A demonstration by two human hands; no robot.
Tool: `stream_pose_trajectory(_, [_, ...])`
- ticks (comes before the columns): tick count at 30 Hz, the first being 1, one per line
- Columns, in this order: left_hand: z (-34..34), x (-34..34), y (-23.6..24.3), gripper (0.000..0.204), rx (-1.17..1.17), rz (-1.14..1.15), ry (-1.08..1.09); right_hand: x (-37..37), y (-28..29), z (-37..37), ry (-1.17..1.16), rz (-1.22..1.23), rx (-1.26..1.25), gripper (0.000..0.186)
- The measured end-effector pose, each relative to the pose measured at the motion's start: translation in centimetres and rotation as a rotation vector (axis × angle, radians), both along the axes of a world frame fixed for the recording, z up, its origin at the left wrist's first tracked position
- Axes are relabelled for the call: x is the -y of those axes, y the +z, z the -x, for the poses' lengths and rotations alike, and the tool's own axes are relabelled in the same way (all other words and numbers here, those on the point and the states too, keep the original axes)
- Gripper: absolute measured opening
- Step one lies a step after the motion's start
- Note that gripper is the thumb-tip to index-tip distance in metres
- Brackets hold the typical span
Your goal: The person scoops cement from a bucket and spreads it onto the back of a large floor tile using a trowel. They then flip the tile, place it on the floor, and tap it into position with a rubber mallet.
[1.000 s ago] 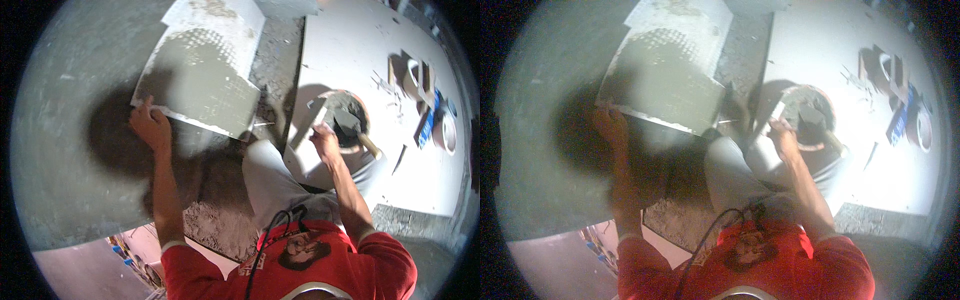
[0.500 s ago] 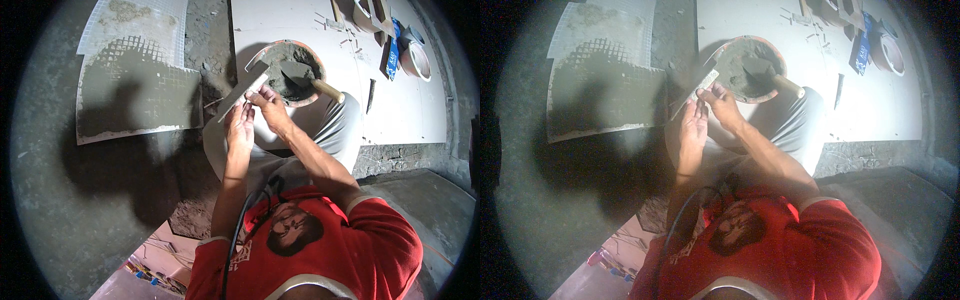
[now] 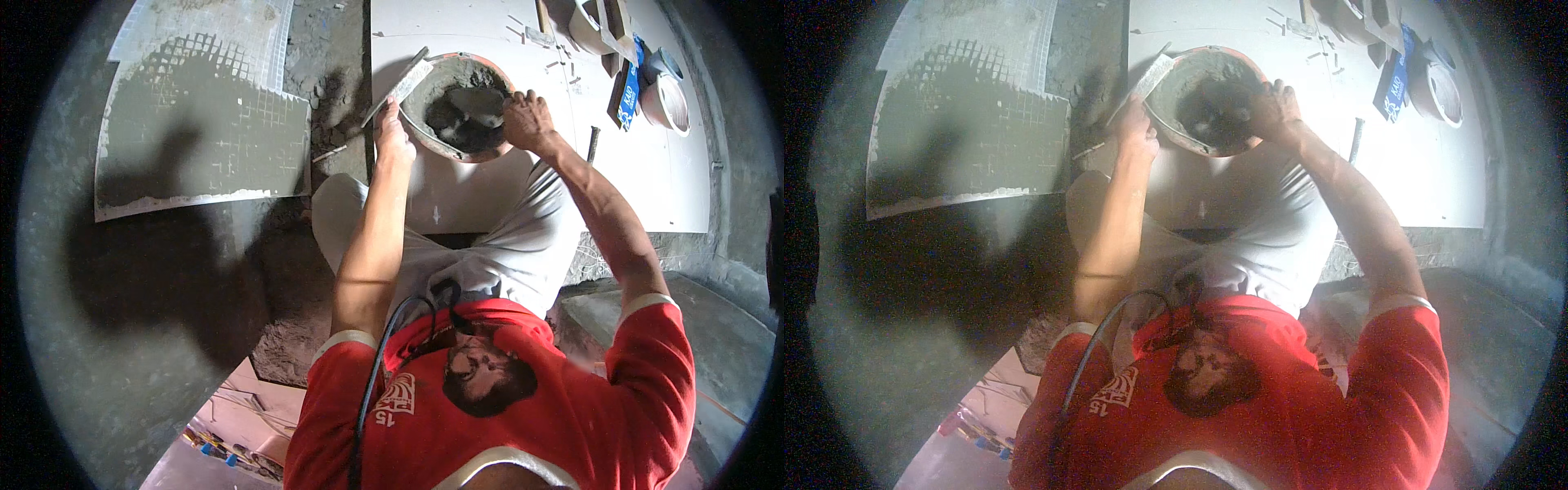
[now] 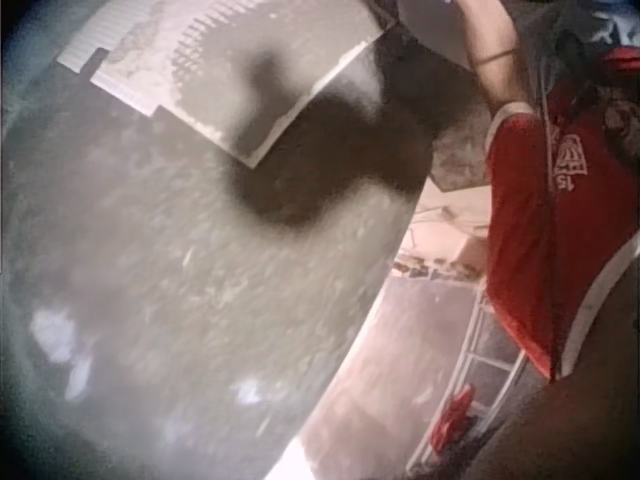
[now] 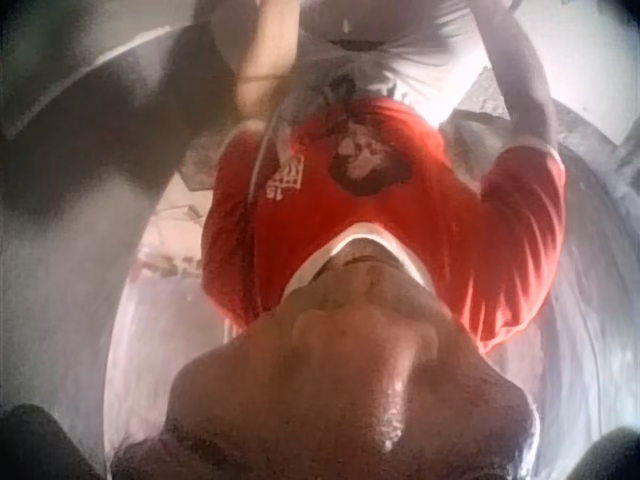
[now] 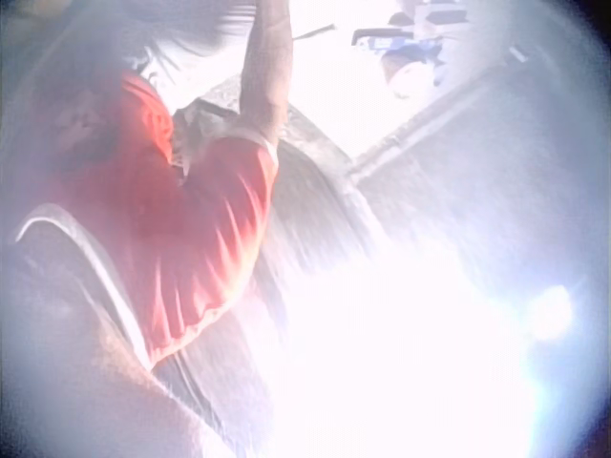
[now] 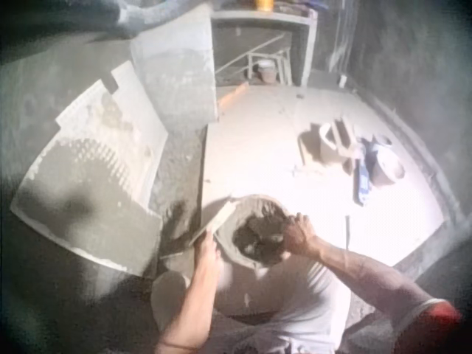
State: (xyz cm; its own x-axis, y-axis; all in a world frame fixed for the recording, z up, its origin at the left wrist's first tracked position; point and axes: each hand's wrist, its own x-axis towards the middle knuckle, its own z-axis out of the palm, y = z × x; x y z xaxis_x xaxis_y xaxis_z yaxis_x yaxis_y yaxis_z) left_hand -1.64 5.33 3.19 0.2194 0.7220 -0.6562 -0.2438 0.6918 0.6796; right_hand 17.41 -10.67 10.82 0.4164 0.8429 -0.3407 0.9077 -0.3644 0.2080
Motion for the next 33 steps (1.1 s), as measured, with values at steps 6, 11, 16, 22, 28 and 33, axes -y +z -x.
stream_pose_trajectory(6, [-2.4,-1.9,-2.3,0.041,0.372,0.003,-0.024,-0.4,5.6,-2.5,0.075,0.009,-0.111,0.023])
stream_pose_trajectory(11, [-4.4,-1.9,-3.7,0.044,0.148,-0.049,0.017,-2.1,4.0,-1.5,0.021,0.059,-0.041,0.021])
stream_pose_trajectory(16, [-4.7,-1.3,-4.7,0.044,0.128,-0.106,0.081,-2.6,2.3,1.8,0.069,-0.002,-0.071,0.018])
stream_pose_trajectory(22, [-3.9,-1.4,-4.8,0.046,0.192,-0.067,0.122,-3.6,3.9,1.9,0.314,0.376,-0.121,0.018])
stream_pose_trajectory(28, [-4.1,-0.5,-4.8,0.035,0.078,-0.291,0.144,-2.7,2.9,3.7,0.376,0.070,-0.282,0.013])
stream_pose_trajectory(33, [-4.7,-0.1,-4.2,0.030,0.102,-0.349,0.213,-1.4,3.7,2.9,0.398,0.294,-0.217,0.013])
